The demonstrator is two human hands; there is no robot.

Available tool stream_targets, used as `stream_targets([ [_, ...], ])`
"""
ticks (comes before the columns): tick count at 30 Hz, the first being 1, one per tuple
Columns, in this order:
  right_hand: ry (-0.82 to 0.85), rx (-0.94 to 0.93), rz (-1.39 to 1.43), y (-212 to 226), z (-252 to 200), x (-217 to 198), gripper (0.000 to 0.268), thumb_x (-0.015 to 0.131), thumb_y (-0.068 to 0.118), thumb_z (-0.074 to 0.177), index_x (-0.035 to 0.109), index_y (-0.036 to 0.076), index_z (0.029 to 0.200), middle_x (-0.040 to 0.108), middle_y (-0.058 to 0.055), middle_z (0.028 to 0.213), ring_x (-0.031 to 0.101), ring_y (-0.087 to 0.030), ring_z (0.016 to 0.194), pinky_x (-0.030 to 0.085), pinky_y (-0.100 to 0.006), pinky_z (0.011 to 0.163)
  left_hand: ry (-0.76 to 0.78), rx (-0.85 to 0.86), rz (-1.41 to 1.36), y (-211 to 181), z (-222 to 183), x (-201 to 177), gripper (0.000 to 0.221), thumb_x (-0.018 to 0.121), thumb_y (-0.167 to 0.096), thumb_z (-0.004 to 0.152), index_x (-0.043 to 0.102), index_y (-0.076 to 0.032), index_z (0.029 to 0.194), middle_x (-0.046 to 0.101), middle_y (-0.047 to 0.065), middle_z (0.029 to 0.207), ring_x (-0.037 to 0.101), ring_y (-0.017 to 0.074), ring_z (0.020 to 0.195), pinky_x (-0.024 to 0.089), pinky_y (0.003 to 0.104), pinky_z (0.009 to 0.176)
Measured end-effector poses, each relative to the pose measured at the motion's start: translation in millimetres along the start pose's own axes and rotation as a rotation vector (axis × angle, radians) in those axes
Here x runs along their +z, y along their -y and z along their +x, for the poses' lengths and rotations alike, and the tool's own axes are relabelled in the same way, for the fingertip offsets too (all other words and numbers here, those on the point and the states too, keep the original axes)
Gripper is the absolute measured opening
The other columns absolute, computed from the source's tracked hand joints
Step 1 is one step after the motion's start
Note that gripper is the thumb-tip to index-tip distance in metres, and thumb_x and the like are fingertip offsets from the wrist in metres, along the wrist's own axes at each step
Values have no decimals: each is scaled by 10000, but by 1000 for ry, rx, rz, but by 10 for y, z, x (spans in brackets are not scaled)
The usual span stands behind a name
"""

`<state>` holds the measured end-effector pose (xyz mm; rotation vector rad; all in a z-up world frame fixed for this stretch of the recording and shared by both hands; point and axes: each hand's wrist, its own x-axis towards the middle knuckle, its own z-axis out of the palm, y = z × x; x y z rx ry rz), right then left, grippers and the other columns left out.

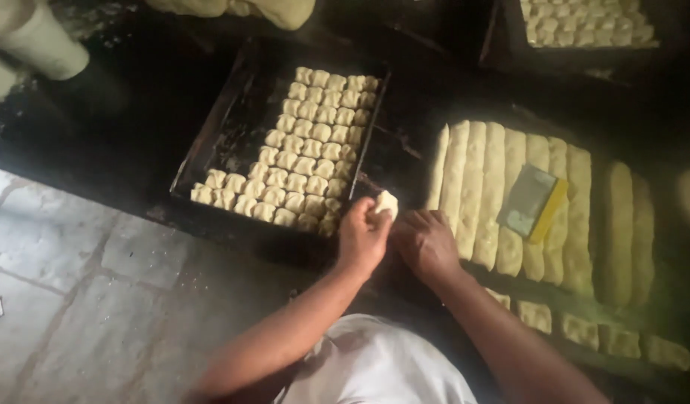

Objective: The person cuts strips of dough into small pieces with a dough scraper, then twists and shapes each piece by hand and arranges the shaped dough pieces in rows on a tray. They repeat this cycle, filling the tray with shaped dough.

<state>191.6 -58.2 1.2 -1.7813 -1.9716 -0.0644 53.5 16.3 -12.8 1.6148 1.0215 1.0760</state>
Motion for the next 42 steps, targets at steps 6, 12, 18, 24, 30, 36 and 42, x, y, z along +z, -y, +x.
stream_targets([
  [6, -15, -63, -5, 12, -236, -10, 229, 598, 130, 851, 745, 85, 1020, 721, -90, 1035, 662, -302, 946, 486, -449, 822, 63, -187, -15, 268, -42, 199, 144, 737, -107, 880, 712, 10, 960, 757, 137, 807, 724, 174, 711, 543, 323, 653],
  [12, 667, 293, 694, -93, -284, -580, 219, 747, 133, 829, 802, 53, 1026, 829, -68, 861, 769, -146, 747, 612, -338, 691, 122, -484, -453, 194, 54, 197, 245, 635, 38, 857, 653, -102, 1057, 743, -3, 890, 745, 119, 774, 601, 262, 670],
  [18, 126, 927, 1026, 24, -141, -995, 214, 732, 193, 848, 775, 108, 1040, 793, -50, 820, 748, -113, 729, 621, -293, 649, 425, -329, -201, -750, -204, 16, 216, 730, -57, 907, 777, -23, 1115, 792, 33, 929, 693, 67, 817, 547, 231, 708],
  [24, 122, 757, 552, -178, -111, -952, 306, 831, 168, 859, 704, 69, 1118, 654, -107, 884, 605, -188, 768, 551, -338, 638, 597, -342, -386, -860, -290, 33, 233, 759, -69, 851, 732, -50, 1082, 715, -38, 896, 617, 25, 799, 509, 221, 709],
  [30, 255, 1090, 1119, 36, -35, -1188, 245, 758, 172, 837, 693, 46, 1036, 685, -88, 938, 698, -214, 836, 646, -395, 641, 528, -245, -26, -792, -290, 115, 192, 690, -150, 949, 781, -8, 1041, 770, 53, 829, 670, 71, 730, 532, 272, 634],
  [36, -340, -117, 234, 83, -398, -827, 521, 878, 96, 653, 672, 26, 1126, 666, -133, 1094, 666, -362, 983, 551, -483, 806, 415, -531, -519, -692, -229, 37, 241, 601, -171, 1018, 744, -3, 1115, 725, 73, 937, 699, 128, 813, 622, 286, 705],
  [42, -312, -214, 252, -5, -435, -774, 266, 863, 65, 761, 706, 91, 975, 675, -69, 1100, 687, -296, 975, 560, -429, 790, 509, -355, -398, -772, -217, -21, 181, 613, -5, 975, 701, 23, 1131, 745, 95, 989, 724, 127, 847, 630, 266, 740],
])
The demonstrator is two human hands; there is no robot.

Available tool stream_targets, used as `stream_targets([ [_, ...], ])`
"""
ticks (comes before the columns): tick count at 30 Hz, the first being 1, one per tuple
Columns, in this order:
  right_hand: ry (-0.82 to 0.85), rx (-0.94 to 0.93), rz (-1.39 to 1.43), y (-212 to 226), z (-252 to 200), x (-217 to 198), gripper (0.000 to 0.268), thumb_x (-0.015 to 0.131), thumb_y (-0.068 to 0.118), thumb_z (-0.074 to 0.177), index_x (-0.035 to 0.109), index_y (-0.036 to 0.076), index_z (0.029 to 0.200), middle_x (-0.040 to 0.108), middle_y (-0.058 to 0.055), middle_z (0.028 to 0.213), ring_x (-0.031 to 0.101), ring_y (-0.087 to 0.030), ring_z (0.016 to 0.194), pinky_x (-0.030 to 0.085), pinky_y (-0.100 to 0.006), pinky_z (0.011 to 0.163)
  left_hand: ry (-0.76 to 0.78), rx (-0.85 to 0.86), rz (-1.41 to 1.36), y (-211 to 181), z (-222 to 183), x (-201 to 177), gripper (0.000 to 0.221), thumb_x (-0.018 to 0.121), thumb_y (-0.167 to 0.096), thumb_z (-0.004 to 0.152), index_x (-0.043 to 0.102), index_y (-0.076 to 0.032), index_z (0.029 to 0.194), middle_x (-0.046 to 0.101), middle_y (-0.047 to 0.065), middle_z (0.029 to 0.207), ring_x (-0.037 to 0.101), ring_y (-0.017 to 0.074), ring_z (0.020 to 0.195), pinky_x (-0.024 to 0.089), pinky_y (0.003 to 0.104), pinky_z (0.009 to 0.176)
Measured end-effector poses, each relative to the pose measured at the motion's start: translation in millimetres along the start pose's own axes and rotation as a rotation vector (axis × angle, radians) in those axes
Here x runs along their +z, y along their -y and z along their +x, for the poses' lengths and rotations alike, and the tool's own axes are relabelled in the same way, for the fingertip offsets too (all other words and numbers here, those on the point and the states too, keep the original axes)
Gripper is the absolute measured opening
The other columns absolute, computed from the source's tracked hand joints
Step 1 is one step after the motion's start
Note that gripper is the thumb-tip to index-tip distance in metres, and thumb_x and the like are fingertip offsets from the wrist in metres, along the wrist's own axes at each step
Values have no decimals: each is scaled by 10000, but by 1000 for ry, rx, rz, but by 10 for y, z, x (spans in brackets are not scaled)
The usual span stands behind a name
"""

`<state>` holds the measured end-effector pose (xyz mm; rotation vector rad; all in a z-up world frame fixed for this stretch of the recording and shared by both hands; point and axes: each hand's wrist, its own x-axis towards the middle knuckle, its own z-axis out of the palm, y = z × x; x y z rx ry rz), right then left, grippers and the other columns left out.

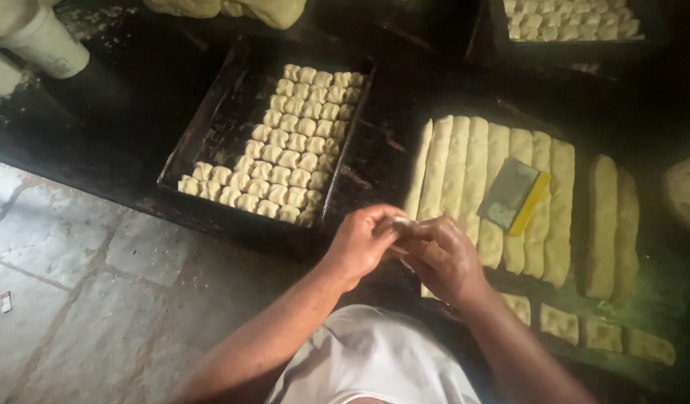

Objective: The person cuts strips of dough into small pieces with a dough scraper, then twists and shapes each piece by hand and arranges the shaped dough pieces in rows on a tray. They repeat this cycle, filling the tray with shaped dough.

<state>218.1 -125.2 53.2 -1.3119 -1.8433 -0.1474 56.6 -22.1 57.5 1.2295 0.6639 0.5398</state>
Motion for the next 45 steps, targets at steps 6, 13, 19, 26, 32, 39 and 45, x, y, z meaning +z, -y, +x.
stream_targets([
  [6, 214, 909, 118, -29, 249, -67, 103, 733, 173, 925, 757, 102, 995, 717, -35, 1082, 714, -161, 802, 599, -310, 655, 27, 200, 189, -159, -170, -1, 163, 625, -76, 974, 659, -3, 1115, 741, 22, 961, 745, 79, 827, 623, 229, 712],
  [13, 136, 1052, 1004, -219, 119, 55, 228, 710, 34, 889, 711, 52, 1116, 729, -110, 998, 694, -154, 871, 578, -293, 762, 18, 222, 166, 284, -137, -257, 186, 818, -100, 934, 663, -3, 897, 712, 44, 861, 607, 31, 794, 520, 215, 683],
  [19, 132, 1013, 1207, -317, 230, 43, 161, 686, -104, 877, 649, 35, 948, 692, -99, 932, 667, -170, 805, 557, -326, 723, -121, -61, 31, 295, -184, -348, 187, 827, -60, 854, 667, -15, 769, 729, 62, 732, 683, 90, 664, 544, 248, 598],
  [26, -1, 823, 1318, -316, 643, 97, 109, 654, -43, 952, 661, 33, 1030, 697, -127, 915, 694, -196, 806, 596, -330, 704, -304, -49, 140, 504, -296, -694, 207, 781, -118, 832, 656, -18, 700, 721, 52, 661, 678, 93, 606, 531, 272, 555],
  [32, 433, 1006, 210, -11, 840, 428, 335, 744, 85, 871, 687, 82, 1200, 743, -84, 966, 708, -198, 825, 571, -318, 733, -335, 61, 378, 329, -362, -755, 300, 813, -174, 832, 610, -13, 680, 635, 79, 589, 571, 97, 551, 459, 303, 516],
  [39, 431, 1033, 605, -89, 631, 601, 195, 807, 47, 831, 724, -1, 1001, 721, -78, 858, 659, -135, 785, 537, -305, 681, -304, 157, 362, -7, -310, -665, 309, 797, -230, 822, 563, -37, 880, 673, 99, 668, 626, 184, 601, 508, 331, 573],
  [45, 188, 449, 174, 163, 694, 480, 163, 809, 2, 769, 702, 22, 890, 743, -105, 927, 741, -217, 847, 583, -317, 726, -15, -10, 516, 73, -126, -709, 206, 753, -195, 945, 787, 8, 961, 779, 119, 791, 726, 159, 689, 563, 297, 671],
])
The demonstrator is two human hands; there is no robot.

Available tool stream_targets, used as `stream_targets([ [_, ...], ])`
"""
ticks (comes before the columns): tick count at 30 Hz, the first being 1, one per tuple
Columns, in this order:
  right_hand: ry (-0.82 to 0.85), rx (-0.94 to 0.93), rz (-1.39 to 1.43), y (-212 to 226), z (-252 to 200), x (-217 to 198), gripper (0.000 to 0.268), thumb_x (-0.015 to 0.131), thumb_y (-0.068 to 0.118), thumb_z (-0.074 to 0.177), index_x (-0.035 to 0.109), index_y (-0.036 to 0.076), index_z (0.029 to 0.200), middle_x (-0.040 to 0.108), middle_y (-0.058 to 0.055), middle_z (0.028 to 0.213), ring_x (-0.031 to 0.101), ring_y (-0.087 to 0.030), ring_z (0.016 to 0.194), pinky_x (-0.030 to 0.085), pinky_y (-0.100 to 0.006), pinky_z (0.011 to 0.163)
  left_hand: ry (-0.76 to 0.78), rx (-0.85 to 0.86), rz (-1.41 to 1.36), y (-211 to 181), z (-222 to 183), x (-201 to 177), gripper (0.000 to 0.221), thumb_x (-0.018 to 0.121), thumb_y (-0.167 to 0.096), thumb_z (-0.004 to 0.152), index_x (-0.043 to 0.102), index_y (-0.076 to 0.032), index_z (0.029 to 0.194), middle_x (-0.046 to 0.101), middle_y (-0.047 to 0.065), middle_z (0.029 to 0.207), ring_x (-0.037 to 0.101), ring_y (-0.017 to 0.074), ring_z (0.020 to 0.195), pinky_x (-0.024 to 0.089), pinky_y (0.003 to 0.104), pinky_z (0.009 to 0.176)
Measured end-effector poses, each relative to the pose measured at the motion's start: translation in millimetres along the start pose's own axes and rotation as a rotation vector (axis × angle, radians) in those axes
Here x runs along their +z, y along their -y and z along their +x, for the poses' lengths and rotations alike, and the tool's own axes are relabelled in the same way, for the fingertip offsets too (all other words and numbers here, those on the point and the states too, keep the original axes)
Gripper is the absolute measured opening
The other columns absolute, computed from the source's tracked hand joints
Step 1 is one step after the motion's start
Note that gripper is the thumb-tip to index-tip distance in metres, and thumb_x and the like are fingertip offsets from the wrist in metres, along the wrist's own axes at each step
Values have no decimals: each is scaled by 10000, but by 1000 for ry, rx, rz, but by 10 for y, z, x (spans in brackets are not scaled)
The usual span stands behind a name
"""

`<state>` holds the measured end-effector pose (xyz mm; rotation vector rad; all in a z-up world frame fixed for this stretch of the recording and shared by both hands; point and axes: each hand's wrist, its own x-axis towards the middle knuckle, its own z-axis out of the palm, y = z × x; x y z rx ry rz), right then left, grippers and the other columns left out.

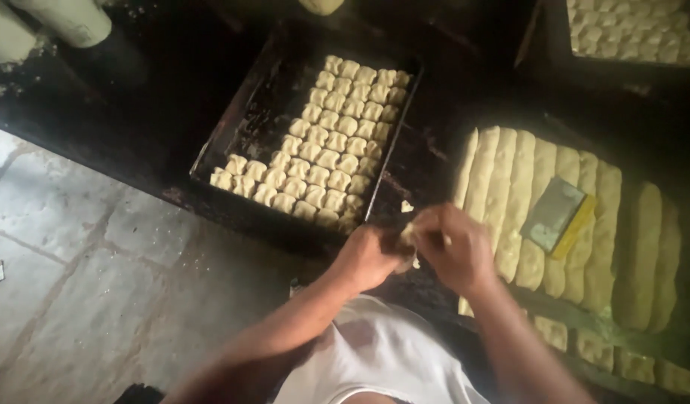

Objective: The person cuts strips of dough into small pieces with a dough scraper, then twists and shapes each piece by hand and arranges the shaped dough pieces in rows on a tray. They repeat this cycle, filling the tray with shaped dough.

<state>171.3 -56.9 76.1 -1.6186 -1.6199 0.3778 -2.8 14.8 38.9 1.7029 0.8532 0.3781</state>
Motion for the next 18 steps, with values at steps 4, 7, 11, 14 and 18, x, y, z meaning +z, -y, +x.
stream_targets([
  [4, -164, -356, -199, -117, -311, 40, 224, 752, -51, 751, 685, 80, 919, 747, -106, 996, 746, -271, 907, 599, -354, 751, 5, -93, -390, -135, 1, -32, 270, 691, -148, 915, 771, -5, 1130, 785, 63, 883, 741, 117, 757, 631, 265, 670],
  [7, -165, -428, -133, -151, -418, 57, 314, 801, -38, 780, 677, 62, 1051, 737, -93, 1047, 740, -282, 959, 614, -404, 807, 50, -9, -627, -39, 59, 42, 282, 627, -67, 934, 729, 21, 1182, 764, 55, 1012, 703, 107, 876, 589, 256, 750],
  [11, -196, -477, -195, -163, -375, 125, 491, 880, 65, 718, 627, 44, 1138, 721, -116, 1047, 693, -320, 912, 571, -435, 762, 65, -166, -735, -126, 90, -21, 267, 676, -127, 952, 716, 21, 1169, 741, 70, 948, 712, 125, 831, 618, 276, 743],
  [14, -243, -525, -242, -224, -396, 184, 510, 889, 67, 712, 606, 58, 1137, 710, -113, 1058, 676, -320, 913, 551, -437, 756, 90, -134, -753, -102, 108, 3, 278, 706, -147, 957, 727, 56, 1144, 743, 81, 939, 712, 138, 825, 614, 289, 735],
  [18, -220, -622, -258, -264, -376, 119, 450, 836, -45, 744, 642, 74, 1132, 736, -70, 1085, 687, -242, 905, 543, -399, 740, -143, 117, -254, -82, 126, -14, 349, 736, -173, 886, 710, 4, 1186, 787, 88, 979, 748, 109, 858, 601, 265, 745],
])
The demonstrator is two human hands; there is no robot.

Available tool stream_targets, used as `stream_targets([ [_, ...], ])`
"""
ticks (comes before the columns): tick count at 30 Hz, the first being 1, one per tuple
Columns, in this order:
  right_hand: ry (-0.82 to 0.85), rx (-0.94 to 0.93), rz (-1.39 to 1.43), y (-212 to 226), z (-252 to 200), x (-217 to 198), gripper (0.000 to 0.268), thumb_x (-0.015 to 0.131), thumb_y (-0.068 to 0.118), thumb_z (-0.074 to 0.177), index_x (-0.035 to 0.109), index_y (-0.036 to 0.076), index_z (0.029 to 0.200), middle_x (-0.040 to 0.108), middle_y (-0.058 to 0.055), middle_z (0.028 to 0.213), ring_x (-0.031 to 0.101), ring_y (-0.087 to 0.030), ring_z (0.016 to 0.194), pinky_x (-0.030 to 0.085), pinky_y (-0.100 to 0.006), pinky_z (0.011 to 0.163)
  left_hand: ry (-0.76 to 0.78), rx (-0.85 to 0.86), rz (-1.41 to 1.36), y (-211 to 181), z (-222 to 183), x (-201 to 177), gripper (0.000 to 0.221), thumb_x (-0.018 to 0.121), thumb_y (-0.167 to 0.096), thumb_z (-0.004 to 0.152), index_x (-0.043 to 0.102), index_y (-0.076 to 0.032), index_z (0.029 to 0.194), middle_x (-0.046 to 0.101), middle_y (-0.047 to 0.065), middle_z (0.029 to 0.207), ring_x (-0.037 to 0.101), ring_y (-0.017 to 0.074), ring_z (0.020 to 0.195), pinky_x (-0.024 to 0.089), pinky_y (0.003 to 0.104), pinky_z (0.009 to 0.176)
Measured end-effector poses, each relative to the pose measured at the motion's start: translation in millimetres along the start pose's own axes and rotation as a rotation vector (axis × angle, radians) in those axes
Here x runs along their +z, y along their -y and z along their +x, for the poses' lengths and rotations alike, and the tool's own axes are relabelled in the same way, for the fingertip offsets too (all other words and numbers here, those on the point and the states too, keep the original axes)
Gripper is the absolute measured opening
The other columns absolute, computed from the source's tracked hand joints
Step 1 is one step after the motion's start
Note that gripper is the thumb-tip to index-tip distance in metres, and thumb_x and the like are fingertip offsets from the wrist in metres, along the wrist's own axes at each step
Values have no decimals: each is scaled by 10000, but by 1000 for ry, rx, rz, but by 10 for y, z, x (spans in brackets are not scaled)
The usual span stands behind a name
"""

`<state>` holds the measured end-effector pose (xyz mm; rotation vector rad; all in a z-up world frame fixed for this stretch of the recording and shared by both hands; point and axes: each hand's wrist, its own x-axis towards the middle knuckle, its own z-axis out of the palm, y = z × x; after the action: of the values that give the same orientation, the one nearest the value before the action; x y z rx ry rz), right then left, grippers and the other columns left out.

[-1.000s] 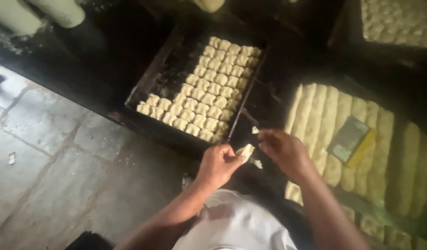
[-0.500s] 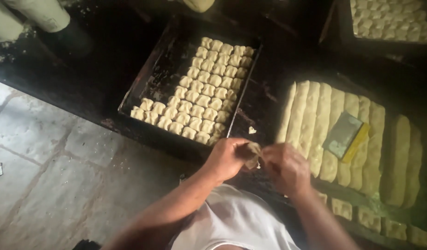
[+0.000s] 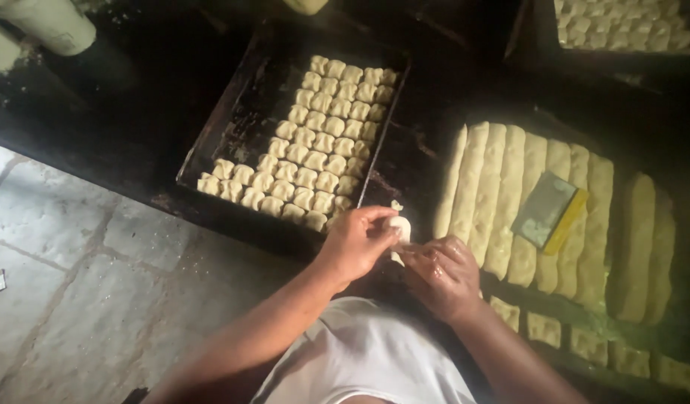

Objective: The person cuts strips of dough into small pieces with a dough scraper, then twists and shapes each piece by hand and arranges the shaped dough pieces in rows on a tray. They repeat this cycle, filling the tray with shaped dough.

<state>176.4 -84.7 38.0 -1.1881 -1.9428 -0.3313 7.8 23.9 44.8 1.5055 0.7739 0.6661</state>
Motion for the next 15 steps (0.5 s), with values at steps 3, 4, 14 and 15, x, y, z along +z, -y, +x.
stream_targets([
  [3, -15, 96, 55, 18, 101, -45, 398, 757, -76, 753, 659, 81, 1105, 743, -63, 1069, 707, -246, 920, 558, -393, 772, 156, -103, 154, -266, -37, -58, 275, 741, -200, 934, 779, 8, 1111, 821, 147, 927, 721, 130, 817, 568, 273, 719],
  [4, -9, 99, 55, 68, 246, -84, 398, 757, -76, 753, 659, 81, 1105, 743, -63, 1069, 707, -246, 920, 558, -393, 772, 157, -107, 148, -312, -42, -66, 275, 741, -200, 934, 779, 8, 1111, 821, 147, 927, 721, 130, 817, 568, 273, 719],
  [14, 434, 1050, 333, -297, 146, 297, 176, 733, 40, 820, 732, 70, 993, 780, -83, 915, 765, -191, 831, 605, -332, 741, -18, 42, -150, 34, 89, -345, 539, 648, -5, 893, 515, -36, 1414, 655, 147, 1333, 658, 206, 1214, 527, 309, 1032],
  [15, 464, 1112, 351, -367, 98, 361, 144, 715, 30, 836, 739, 61, 975, 788, -90, 898, 753, -190, 830, 587, -331, 741, -46, 48, -91, -50, 85, -437, 463, 639, -9, 902, 576, -38, 1360, 682, 134, 1314, 685, 201, 1180, 559, 300, 1003],
])
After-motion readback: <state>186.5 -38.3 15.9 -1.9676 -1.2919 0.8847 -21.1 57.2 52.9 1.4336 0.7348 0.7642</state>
